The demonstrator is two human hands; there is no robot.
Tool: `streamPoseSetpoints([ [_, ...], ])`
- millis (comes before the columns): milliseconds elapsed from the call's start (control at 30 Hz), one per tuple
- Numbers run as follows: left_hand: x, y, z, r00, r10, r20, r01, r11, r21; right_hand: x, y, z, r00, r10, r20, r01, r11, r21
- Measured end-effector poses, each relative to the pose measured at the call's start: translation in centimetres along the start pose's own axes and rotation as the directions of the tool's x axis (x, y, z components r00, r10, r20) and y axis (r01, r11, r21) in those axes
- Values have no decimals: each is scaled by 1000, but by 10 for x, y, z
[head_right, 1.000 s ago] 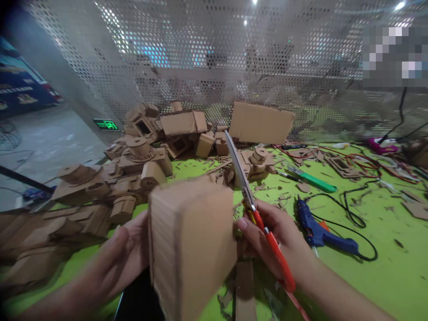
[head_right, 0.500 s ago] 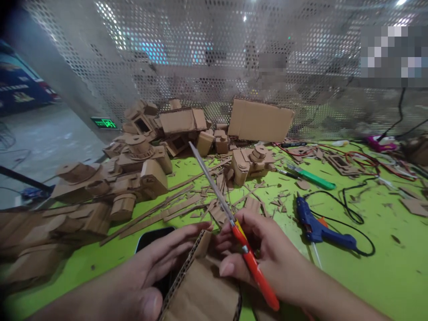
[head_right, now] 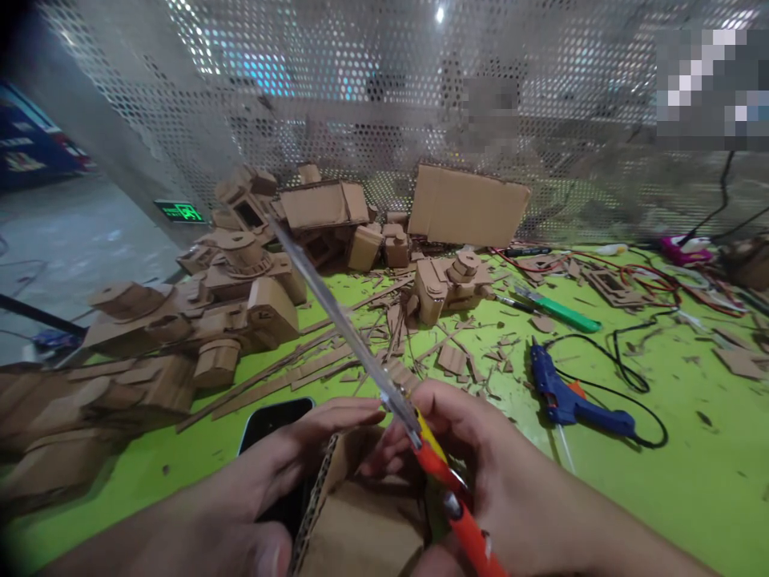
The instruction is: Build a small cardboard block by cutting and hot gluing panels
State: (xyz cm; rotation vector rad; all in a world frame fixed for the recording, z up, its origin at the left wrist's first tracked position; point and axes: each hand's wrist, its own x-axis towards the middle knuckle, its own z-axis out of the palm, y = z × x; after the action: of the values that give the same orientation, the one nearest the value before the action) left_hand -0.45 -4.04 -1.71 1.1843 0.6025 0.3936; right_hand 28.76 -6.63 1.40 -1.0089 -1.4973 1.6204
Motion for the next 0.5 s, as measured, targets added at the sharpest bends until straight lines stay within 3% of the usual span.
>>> streamPoseSetpoints([
  [133,5,4,2,999,36,-2,-36,996,-76,1,-5,-2,1000,7,-20,-3,979,204],
  [267,15,5,2,991,82,-104,-92,992,-91,7,-6,-3,980,-103,-173,130,979,157],
  [400,23,-1,4,977,86,-194,-129,966,-223,15,-3,-1,876,-69,-477,138,984,111],
  [500,23,-1,7,973,87,-215,-153,936,-316,19,6,-3,803,-30,-595,96,992,80],
])
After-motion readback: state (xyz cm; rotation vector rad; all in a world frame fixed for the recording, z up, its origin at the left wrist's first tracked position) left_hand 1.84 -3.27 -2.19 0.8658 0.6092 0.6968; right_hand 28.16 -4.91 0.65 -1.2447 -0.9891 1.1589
